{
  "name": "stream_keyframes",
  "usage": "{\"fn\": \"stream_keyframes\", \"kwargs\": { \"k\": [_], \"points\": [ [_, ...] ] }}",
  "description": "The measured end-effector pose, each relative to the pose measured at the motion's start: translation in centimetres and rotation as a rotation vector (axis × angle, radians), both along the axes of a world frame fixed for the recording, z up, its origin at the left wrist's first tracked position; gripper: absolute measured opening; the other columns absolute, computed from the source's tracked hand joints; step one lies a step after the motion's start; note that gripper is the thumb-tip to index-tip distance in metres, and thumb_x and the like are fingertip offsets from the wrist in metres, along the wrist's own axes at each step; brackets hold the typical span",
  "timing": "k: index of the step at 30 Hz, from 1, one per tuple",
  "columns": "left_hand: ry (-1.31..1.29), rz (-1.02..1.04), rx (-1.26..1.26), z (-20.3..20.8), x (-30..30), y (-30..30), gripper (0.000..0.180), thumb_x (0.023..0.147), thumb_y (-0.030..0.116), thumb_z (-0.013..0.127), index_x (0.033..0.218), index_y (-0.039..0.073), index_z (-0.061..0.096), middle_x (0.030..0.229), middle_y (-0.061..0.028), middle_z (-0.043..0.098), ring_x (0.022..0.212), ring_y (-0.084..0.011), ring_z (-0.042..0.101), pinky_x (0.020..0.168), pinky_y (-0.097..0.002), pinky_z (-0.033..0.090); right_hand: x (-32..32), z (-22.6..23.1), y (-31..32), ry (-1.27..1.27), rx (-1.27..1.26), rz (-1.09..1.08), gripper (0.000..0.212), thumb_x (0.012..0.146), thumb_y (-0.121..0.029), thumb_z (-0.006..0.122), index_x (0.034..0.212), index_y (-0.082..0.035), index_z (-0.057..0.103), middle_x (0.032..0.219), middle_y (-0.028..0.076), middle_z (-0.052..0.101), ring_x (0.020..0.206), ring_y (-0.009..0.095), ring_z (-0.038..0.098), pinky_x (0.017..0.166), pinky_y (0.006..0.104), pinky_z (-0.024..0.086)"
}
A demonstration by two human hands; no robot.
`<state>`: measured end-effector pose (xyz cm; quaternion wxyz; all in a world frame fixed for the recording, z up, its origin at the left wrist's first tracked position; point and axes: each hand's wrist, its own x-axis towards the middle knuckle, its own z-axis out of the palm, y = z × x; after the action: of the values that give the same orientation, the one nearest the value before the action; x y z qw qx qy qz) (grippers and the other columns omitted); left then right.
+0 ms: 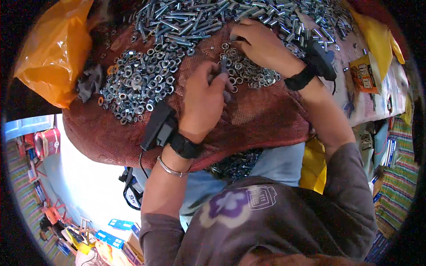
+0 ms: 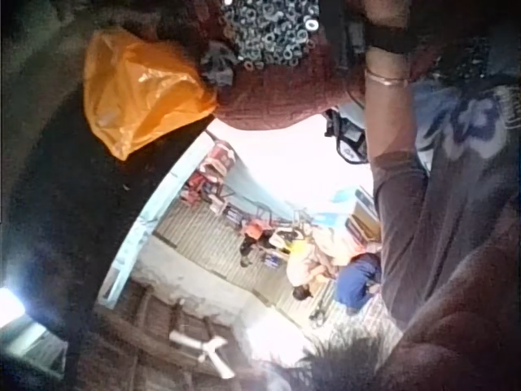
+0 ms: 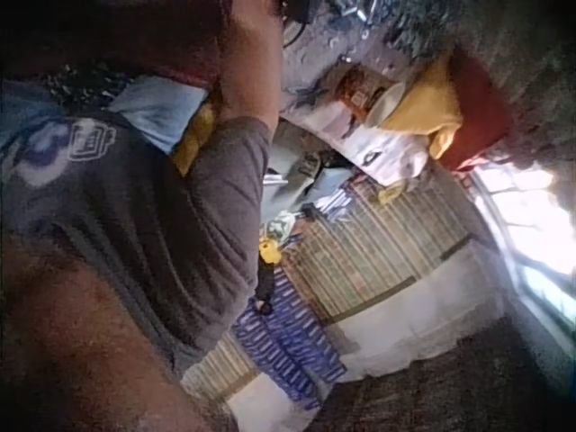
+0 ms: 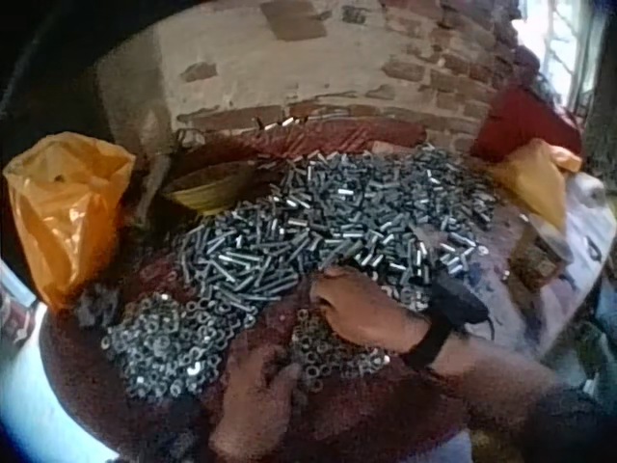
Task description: The recorder is assembling bolts by sliding washers on and then screwing on nuts.
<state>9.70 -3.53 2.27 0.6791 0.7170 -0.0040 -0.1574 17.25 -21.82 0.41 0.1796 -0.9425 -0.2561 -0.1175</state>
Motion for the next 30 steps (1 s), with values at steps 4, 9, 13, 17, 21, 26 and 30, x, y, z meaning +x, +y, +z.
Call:
{"fn": "stream_keyframes", "kwargs": {
  "k": [4,9,13,17,21,26,30],
  "points": [
    [-0.051,0.047,0.025,0.5,0.4,0.5,0.012,0.086,0.008,0.05,0.093,-0.002,0.051,0.07,-0.0064,0.06,0.053,-0.0095,0.054,0.046,-0.0228,0.041,0.3,0.1,-1.0,0.026,0.113,0.056,0.018,0.076,-0.009,0.059,0.092,-0.002,0.056,0.087,0.015,0.054,0.086,0.034,0.053,0.075,0.04,0.044],
    [-0.114,0.041,-0.015,0.0,0.7,1.1,0.016,0.086,0.007,0.05,0.098,-0.003,0.051,0.072,-0.0069,0.061,0.056,-0.009,0.054,0.046,-0.0218,0.042,-0.4,0.1,-0.9,-0.021,0.037,0.014,0.021,0.077,-0.01,0.057,0.097,-0.002,0.057,0.096,0.016,0.056,0.091,0.035,0.054,0.078,0.0396,0.044],
    [-0.079,0.103,0.0,1.3,0.2,1.1,0.015,0.087,0.007,0.049,0.097,-0.003,0.051,0.072,-0.0063,0.061,0.057,-0.0091,0.055,0.048,-0.0219,0.043,-1.6,0.1,-0.7,-0.088,0.17,-0.018,0.024,0.078,-0.015,0.051,0.098,-0.003,0.058,0.09,0.02,0.058,0.089,0.038,0.054,0.08,0.0451,0.044],
    [-0.05,0.07,0.002,1.7,0.0,1.7,0.015,0.087,0.008,0.049,0.098,-0.003,0.051,0.074,-0.0067,0.06,0.058,-0.0097,0.055,0.051,-0.0223,0.044,-4.1,0.9,0.1,0.012,0.137,-0.026,0.028,0.081,-0.012,0.054,0.107,-0.003,0.056,0.106,0.017,0.057,0.099,0.035,0.053,0.085,0.0389,0.044],
    [-0.075,0.095,-0.048,0.9,-0.3,2.1,0.014,0.088,0.008,0.049,0.097,-0.002,0.052,0.076,-0.0072,0.061,0.058,-0.0098,0.055,0.051,-0.0223,0.045,-6.4,0.5,-0.1,-0.002,0.085,0.004,0.029,0.081,-0.011,0.054,0.109,-0.003,0.055,0.108,0.017,0.057,0.102,0.034,0.052,0.089,0.0388,0.041],
    [-0.043,0.158,-0.059,-0.6,-3.0,2.6,0.01,0.088,0.008,0.049,0.092,-0.001,0.051,0.076,-0.0076,0.061,0.058,-0.0101,0.055,0.052,-0.022,0.044,-9.3,-0.3,-1.3,-0.22,0.257,-0.121,0.027,0.078,-0.012,0.053,0.103,-0.001,0.056,0.108,0.018,0.056,0.103,0.035,0.051,0.091,0.043,0.039],
    [-0.055,0.164,-0.078,0.2,-5.2,2.4,0.009,0.088,0.007,0.049,0.09,-0.001,0.052,0.077,-0.0073,0.061,0.059,-0.0099,0.055,0.051,-0.0218,0.045,-11.8,-1.7,-1.3,-0.323,0.189,-0.207,0.025,0.076,-0.008,0.053,0.101,-0.002,0.055,0.114,0.018,0.052,0.108,0.035,0.047,0.097,0.0434,0.035]
  ]
}}
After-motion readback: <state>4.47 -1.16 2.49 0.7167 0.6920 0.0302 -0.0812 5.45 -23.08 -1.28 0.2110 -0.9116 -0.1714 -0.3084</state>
